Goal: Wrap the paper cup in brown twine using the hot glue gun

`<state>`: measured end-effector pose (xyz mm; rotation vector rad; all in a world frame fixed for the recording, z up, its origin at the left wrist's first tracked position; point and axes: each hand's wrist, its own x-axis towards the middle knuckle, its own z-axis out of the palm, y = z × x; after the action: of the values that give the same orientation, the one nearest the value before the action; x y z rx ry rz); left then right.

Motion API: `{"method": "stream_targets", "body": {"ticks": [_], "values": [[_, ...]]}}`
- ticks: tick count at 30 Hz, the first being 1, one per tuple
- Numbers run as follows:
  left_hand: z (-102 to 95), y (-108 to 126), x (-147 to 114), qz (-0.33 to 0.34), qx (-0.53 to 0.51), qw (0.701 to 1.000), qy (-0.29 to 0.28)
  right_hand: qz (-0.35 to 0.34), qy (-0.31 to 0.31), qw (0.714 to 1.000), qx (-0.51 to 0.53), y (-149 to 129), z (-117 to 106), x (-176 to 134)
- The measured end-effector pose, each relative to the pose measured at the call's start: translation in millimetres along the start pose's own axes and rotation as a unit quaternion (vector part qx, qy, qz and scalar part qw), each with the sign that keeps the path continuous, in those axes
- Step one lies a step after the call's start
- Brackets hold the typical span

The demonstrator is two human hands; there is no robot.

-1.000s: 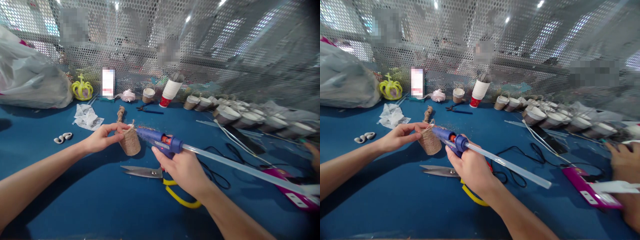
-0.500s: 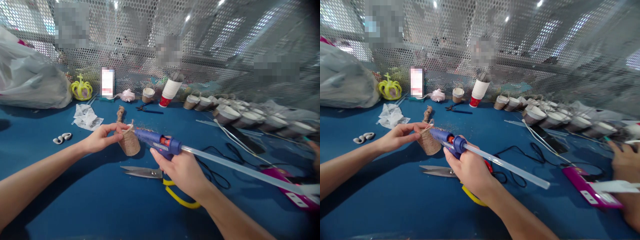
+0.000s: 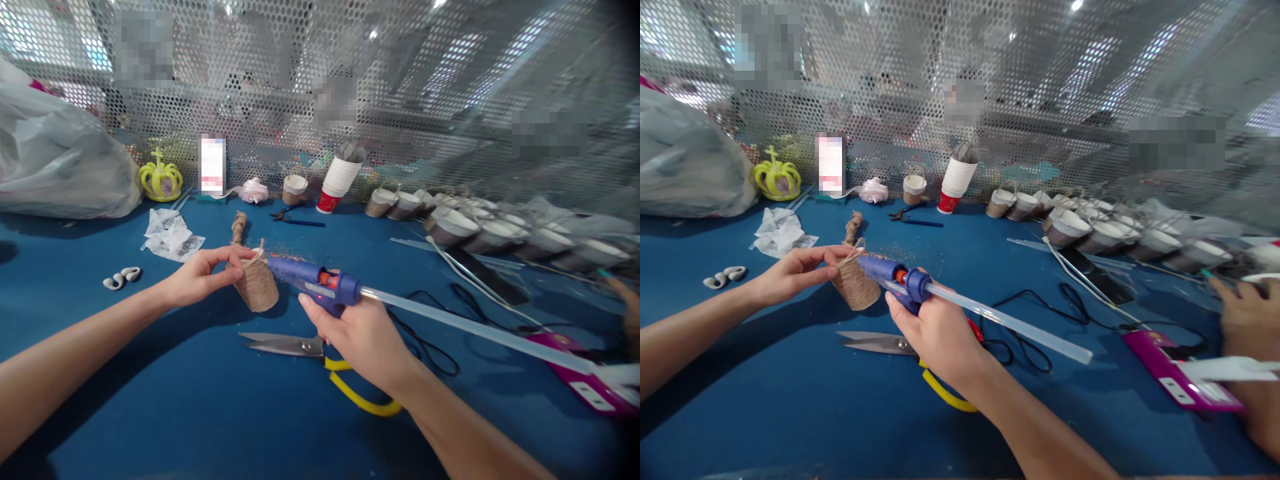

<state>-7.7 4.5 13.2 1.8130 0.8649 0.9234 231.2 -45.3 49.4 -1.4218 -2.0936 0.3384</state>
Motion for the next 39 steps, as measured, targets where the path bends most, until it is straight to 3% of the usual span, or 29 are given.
{"method": "stream_targets", "body": {"ticks": [25,39], "values": [[2.2,4.1,0.1,0.009,-0.014,1.0,-0.004,-0.037,0.009,0.999,0.016,-7.4,2.3,-1.1],[0.6,0.9,-0.5,-0.001,-0.017,1.0,0.002,-0.009,0.011,1.0,-0.021,2.4,0.4,2.2]]}}
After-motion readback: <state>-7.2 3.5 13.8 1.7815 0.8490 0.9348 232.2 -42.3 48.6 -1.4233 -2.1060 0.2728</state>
